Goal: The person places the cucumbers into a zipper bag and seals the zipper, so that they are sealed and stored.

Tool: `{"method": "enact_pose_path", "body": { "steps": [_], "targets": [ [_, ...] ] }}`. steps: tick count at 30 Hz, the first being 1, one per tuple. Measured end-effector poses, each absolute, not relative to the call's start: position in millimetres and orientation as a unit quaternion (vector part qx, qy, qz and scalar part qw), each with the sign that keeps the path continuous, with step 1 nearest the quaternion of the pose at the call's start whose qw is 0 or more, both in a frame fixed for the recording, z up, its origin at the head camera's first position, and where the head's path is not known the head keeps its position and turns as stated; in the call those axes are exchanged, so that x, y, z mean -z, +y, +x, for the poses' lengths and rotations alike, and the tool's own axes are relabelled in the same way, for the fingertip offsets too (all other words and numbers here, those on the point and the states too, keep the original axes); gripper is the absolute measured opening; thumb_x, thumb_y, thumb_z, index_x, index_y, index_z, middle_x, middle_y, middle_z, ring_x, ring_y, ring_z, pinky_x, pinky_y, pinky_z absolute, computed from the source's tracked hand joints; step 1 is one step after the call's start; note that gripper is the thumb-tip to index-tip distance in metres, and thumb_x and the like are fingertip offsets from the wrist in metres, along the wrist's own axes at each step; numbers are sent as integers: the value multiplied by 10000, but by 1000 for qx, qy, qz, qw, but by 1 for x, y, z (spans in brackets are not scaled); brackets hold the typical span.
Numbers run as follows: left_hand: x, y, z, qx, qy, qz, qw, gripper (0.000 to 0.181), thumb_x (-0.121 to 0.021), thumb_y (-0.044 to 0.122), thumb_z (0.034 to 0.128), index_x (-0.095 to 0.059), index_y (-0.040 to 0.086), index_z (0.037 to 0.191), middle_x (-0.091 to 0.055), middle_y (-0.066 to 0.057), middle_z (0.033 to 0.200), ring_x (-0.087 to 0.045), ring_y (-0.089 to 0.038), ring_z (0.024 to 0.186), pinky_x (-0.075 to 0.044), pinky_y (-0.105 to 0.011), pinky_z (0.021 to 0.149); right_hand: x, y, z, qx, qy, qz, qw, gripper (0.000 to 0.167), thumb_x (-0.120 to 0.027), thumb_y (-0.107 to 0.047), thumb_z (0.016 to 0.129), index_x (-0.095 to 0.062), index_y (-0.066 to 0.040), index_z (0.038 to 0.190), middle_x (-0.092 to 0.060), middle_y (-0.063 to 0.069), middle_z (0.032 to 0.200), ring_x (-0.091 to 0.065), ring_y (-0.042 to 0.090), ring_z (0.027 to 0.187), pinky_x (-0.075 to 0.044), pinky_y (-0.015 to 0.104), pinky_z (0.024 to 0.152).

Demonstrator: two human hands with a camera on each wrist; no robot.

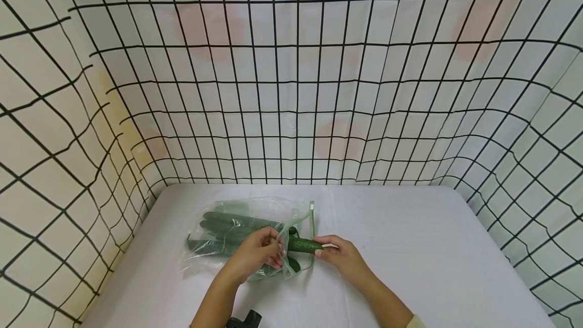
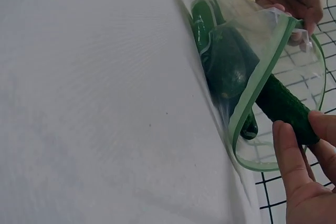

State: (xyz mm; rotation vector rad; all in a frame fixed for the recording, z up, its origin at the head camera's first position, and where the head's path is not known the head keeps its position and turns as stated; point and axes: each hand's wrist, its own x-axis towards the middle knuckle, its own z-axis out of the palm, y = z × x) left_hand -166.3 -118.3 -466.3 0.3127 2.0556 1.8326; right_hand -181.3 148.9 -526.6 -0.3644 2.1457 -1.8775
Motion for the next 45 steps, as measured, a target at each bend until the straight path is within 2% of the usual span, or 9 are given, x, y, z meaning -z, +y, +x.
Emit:
{"method": "enact_pose_path", "body": {
  "steps": [2, 8, 14, 19, 25, 28, 32, 39, 45],
  "targets": [
    [466, -118, -166, -650, 729, 111, 184, 178, -558, 76, 988, -541, -59, 1104, -660, -124, 906, -696, -203, 727, -646, -323, 712, 527, 146, -182, 653, 736, -112, 136, 444, -743, -180, 913, -641, 1, 1306, -708, 207, 1192, -712, 87, 998, -570, 181, 880],
    [466, -118, -166, -647, 732, 113, 181, 176, -563, 77, 984, -551, -57, 1097, -660, -123, 911, -691, -195, 735, -647, -325, 714, 530, 133, -188, 687, 706, -103, 134, 430, -755, -125, 896, -616, 102, 1235, -698, 197, 1130, -725, 105, 934, -624, 253, 869],
    [465, -118, -166, -647, 732, 115, 180, 178, -551, 76, 987, -548, -58, 1103, -663, -124, 918, -688, -191, 737, -649, -338, 718, 531, 118, -190, 687, 709, -91, 128, 400, -752, -124, 899, -642, 104, 1208, -743, 160, 1057, -722, 80, 888, -617, 214, 831],
    [465, -118, -166, -646, 734, 113, 179, 181, -549, 71, 979, -550, -55, 1109, -664, -121, 918, -693, -196, 738, -651, -349, 722, 532, 114, -189, 686, 704, -114, 141, 402, -683, -109, 948, -613, 124, 1269, -725, 235, 1141, -738, 98, 939, -592, 175, 859],
    [465, -118, -166, -643, 736, 109, 179, 182, -565, 88, 981, -558, -48, 1101, -657, -113, 911, -687, -189, 738, -652, -353, 723, 535, 109, -191, 643, 745, -119, 135, 367, -705, -213, 947, -692, 0, 1245, -719, 156, 1231, -668, 57, 1051, -547, 137, 877],
    [466, -118, -167, -646, 733, 109, 183, 186, -571, 94, 989, -557, -51, 1103, -654, -111, 902, -683, -186, 736, -650, -348, 716, 536, 104, -193, 628, 759, -112, 133, 365, -718, -286, 941, -718, -71, 1236, -712, 103, 1269, -640, 106, 1155, -540, 152, 915],
    [467, -119, -168, -649, 729, 110, 187, 192, -577, 93, 990, -553, -60, 1104, -652, -113, 891, -680, -189, 732, -648, -337, 704, 537, 100, -194, 617, 767, -109, 138, 367, -711, -337, 943, -725, -119, 1237, -703, 72, 1294, -608, 199, 1250, -546, 234, 979],
    [467, -120, -167, -643, 738, 106, 176, 197, -559, 99, 991, -562, -56, 1113, -654, -114, 924, -677, -188, 733, -646, -340, 701, 538, 100, -190, 604, 775, -106, 154, 357, -715, -302, 942, -719, -110, 1243, -698, 78, 1303, -603, 242, 1260, -552, 250, 963],
    [464, -120, -165, -648, 738, 86, 164, 220, -565, 190, 1024, -570, -25, 1072, -664, -100, 957, -648, -181, 801, -630, -345, 761, 538, 102, -185, 606, 773, -108, 154, 398, -706, -300, 951, -691, -68, 1274, -680, 120, 1325, -637, 243, 1224, -571, 261, 961]
  ]
}}
